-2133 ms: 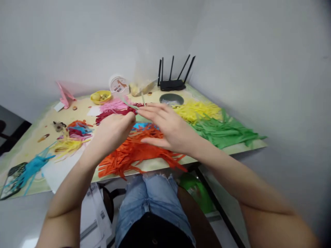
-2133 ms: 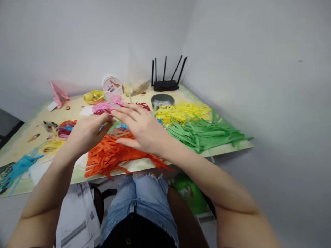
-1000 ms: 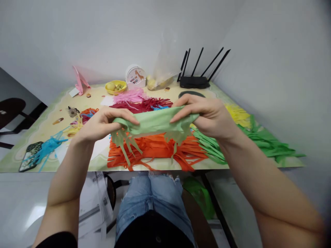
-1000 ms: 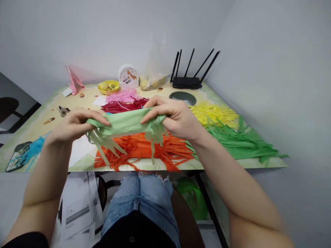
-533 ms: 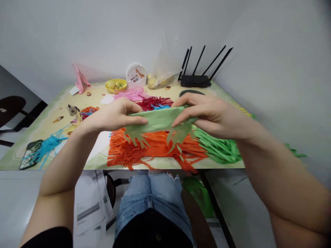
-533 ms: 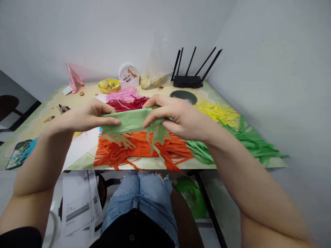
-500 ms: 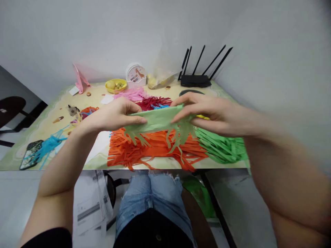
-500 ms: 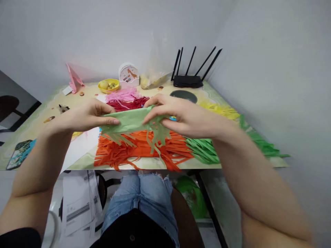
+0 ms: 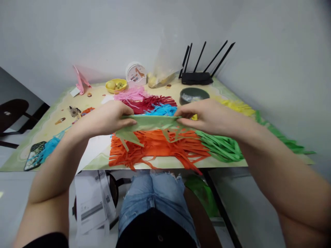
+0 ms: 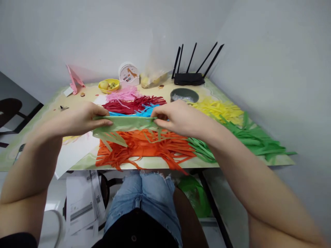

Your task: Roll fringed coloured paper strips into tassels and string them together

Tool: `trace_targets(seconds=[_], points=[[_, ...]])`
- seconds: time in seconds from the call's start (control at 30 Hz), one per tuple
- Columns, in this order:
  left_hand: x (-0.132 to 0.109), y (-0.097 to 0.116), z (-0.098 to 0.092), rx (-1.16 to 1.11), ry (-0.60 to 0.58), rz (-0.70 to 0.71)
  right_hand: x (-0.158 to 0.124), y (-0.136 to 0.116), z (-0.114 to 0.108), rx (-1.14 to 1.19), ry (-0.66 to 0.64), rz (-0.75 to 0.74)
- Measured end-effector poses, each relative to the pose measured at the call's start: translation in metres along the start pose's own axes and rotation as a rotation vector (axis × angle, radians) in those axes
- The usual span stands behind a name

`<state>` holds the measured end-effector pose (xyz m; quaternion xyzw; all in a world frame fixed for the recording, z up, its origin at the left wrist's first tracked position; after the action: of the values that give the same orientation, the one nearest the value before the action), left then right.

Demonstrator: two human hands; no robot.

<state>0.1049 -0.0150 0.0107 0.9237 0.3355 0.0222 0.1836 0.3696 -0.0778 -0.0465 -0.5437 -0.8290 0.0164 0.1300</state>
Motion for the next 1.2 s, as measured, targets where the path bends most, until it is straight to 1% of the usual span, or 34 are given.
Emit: trace_targets(seconds=[0.03, 0.07, 0.1, 0.17, 0.2, 0.23, 0.27, 0.3, 0.33, 0.4, 0.47, 0.57, 0.7, 0.8, 0.87, 0.93, 1.03, 1.1, 1.2], points=[[-0.002, -0.003, -0.001, 0.031, 0.033, -0.014, -0.004, 0.005, 0.003, -0.044, -0.011, 0.031], [-0.003, -0.004, 0.000, 0.070, 0.081, -0.031, -0.007, 0.008, 0.004, -0.091, 0.007, 0.051], [-0.004, -0.005, 0.000, 0.108, 0.131, -0.049, -0.009, 0.007, 0.004, -0.124, 0.058, 0.059], [-0.006, -0.003, 0.004, 0.149, 0.197, -0.063, -0.007, -0.004, 0.000, -0.103, 0.228, 0.024], [-0.006, -0.001, 0.006, 0.142, 0.202, -0.051, -0.004, -0.013, -0.002, -0.046, 0.301, -0.016], [-0.006, 0.002, 0.009, 0.116, 0.189, -0.025, 0.000, -0.023, -0.004, 0.027, 0.341, -0.065], [-0.006, 0.005, 0.011, 0.077, 0.168, 0.009, 0.006, -0.032, -0.005, 0.100, 0.342, -0.112], [-0.006, 0.008, 0.013, 0.032, 0.149, 0.044, 0.011, -0.039, -0.004, 0.166, 0.305, -0.146], [-0.007, 0.010, 0.015, -0.016, 0.142, 0.072, 0.015, -0.045, -0.003, 0.223, 0.240, -0.161], [-0.008, 0.010, 0.016, -0.127, 0.152, 0.107, 0.021, -0.049, 0.002, 0.326, 0.119, -0.127], [-0.010, 0.006, 0.018, -0.260, 0.171, 0.121, 0.021, -0.046, 0.006, 0.425, 0.087, -0.050], [-0.011, -0.004, 0.023, -0.470, 0.217, 0.101, 0.016, -0.039, 0.008, 0.542, 0.174, 0.029], [-0.010, -0.016, 0.035, -0.768, 0.295, 0.063, 0.009, -0.037, 0.011, 0.621, 0.301, 0.058], [-0.011, -0.024, 0.044, -0.984, 0.311, 0.104, 0.004, -0.038, 0.016, 0.729, 0.386, 0.045], [-0.011, -0.029, 0.049, -1.083, 0.299, 0.148, 0.001, -0.038, 0.020, 0.801, 0.409, 0.038], [-0.011, -0.033, 0.052, -1.125, 0.282, 0.187, -0.002, -0.037, 0.025, 0.841, 0.413, 0.033], [-0.011, -0.034, 0.053, -1.131, 0.273, 0.216, -0.005, -0.035, 0.027, 0.841, 0.427, -0.003], [-0.012, -0.031, 0.052, -1.115, 0.265, 0.199, -0.006, -0.033, 0.027, 0.819, 0.433, -0.020], [-0.014, -0.027, 0.050, -1.053, 0.264, 0.153, -0.007, -0.030, 0.029, 0.806, 0.415, -0.003]])
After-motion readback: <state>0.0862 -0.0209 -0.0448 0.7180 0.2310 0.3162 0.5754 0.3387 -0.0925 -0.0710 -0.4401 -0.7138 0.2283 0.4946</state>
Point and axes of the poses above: each hand's wrist, its own x-axis towards the middle knuckle, its own z-axis out of the palm, y = z × x, the point moved 2 cm from there along x, towards the middle knuckle, and after that the axes turned 8 degrees about -x, right-handed, at the moved point
